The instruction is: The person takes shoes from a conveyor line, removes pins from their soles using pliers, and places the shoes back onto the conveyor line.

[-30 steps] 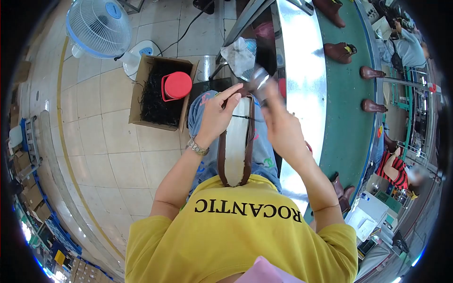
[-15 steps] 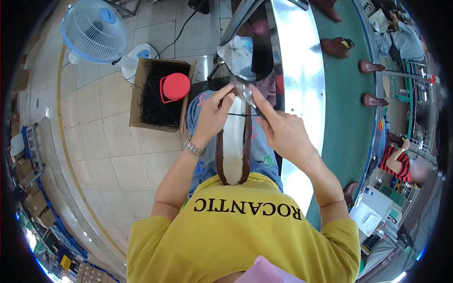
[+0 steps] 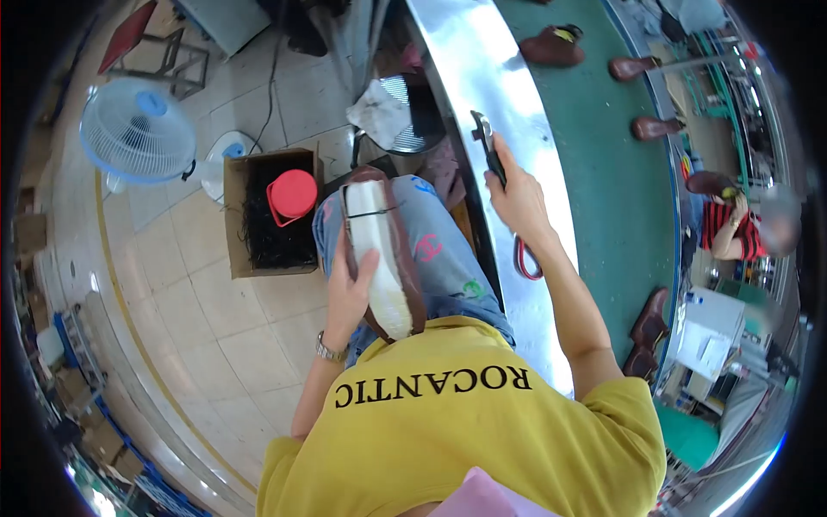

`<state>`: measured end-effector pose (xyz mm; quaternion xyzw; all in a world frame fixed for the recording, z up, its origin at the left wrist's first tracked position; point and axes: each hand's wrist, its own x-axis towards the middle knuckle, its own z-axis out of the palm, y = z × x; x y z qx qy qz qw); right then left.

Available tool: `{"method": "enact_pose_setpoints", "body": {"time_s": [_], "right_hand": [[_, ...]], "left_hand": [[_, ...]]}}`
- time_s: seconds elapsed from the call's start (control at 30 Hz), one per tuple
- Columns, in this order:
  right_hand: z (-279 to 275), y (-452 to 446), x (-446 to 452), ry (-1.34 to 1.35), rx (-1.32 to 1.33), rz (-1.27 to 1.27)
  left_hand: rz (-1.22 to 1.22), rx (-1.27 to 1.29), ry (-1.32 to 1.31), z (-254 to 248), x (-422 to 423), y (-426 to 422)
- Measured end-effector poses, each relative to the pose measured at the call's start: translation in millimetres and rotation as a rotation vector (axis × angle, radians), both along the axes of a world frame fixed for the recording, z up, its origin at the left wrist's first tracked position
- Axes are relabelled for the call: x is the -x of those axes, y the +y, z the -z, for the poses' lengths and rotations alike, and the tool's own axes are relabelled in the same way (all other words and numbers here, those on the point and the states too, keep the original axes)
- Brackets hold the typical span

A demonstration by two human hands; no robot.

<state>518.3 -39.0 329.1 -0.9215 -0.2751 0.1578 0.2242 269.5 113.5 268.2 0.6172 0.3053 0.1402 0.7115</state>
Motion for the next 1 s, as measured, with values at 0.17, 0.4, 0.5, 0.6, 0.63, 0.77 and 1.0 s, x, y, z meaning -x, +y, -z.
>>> {"method": "enact_pose_setpoints", "body": {"time_s": [0.17, 0.4, 0.5, 0.6, 0.63, 0.77, 1.0], "right_hand": [[80.6, -63.8, -51.4, -0.082, 0.257, 0.239], [82.8, -161.4, -1.4, -0.286, -0.017, 0.125], [77.5, -197.8, 39.8, -0.098, 0.118, 0.250], [96.1, -219.0, 53.5, -0.114, 0.029, 0.167], [86.9, -212.7, 52.4, 0.013, 0.092, 0.189], [87.8, -208.9, 47.9, 0.756, -0.298, 0.310], [-27.2, -104.6, 89.9, 1.442, -0.364, -0.001]], "left_hand": [[-0.046, -0.440, 0.379, -25.2, 12.6, -5.6], [-0.141, -0.769, 0.467, -29.4, 16.6, -11.0], [-0.125, -0.658, 0.411, -27.2, 16.2, -10.0], [-0.119, -0.552, 0.346, -25.2, 19.5, -8.7], [-0.135, -0.525, 0.323, -23.9, 21.5, -9.1], [-0.136, -0.636, 0.375, -14.3, 23.6, -13.1], [-0.130, -0.874, 0.419, -23.2, 7.6, -43.6]]}}
